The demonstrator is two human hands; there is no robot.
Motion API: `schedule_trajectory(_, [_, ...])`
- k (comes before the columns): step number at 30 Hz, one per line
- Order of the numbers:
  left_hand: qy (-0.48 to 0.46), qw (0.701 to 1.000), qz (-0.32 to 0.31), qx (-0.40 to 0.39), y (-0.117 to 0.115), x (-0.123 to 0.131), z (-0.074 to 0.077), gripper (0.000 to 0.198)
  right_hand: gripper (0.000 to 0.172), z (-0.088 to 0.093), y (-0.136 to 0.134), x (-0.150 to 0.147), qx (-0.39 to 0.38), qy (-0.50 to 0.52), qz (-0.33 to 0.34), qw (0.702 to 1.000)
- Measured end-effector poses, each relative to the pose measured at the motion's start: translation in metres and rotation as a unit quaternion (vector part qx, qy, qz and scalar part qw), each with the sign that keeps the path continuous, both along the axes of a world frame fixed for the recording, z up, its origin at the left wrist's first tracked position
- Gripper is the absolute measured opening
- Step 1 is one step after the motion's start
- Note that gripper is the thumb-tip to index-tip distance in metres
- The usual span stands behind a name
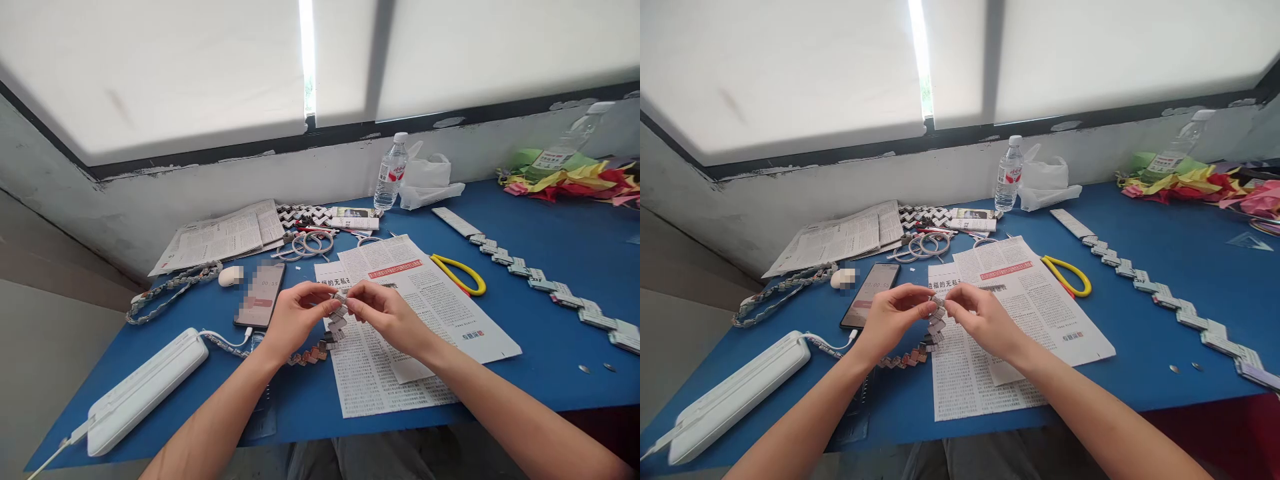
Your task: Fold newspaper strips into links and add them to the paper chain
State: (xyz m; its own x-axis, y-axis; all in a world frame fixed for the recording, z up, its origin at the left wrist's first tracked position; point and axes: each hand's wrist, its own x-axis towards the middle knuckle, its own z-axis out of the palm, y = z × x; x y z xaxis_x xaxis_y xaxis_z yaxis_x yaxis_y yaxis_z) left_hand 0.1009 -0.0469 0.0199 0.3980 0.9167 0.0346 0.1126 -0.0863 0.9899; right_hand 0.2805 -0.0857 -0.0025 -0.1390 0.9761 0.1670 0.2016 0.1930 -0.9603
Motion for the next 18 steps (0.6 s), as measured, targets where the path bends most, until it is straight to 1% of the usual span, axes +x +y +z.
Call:
schedule_trajectory(5, [0.006,1.000,-0.024,-0.014,0.002,0.001,-0.001,0.021,0.015,-0.001,-0.001,-0.004,0.010,-0.012,-0.012,1.000])
schedule_trajectory(8, [0.001,1.000,-0.020,-0.023,0.004,0.001,0.000,0.023,0.012,-0.002,0.000,-0.002,0.008,0.015,-0.005,1.000])
schedule_trajectory(12, [-0.013,0.999,0.002,-0.034,0.006,-0.002,0.001,0.026,0.016,-0.001,-0.002,0.005,0.038,0.059,0.012,0.997])
schedule_trajectory(15, [-0.016,0.999,0.006,-0.041,0.007,-0.003,0.002,0.027,0.015,0.002,-0.003,0.010,0.079,0.041,0.037,0.995])
schedule_trajectory(18, [-0.008,0.999,-0.006,-0.053,0.008,-0.003,0.003,0.029,0.020,0.003,-0.003,0.013,0.088,0.023,0.072,0.993])
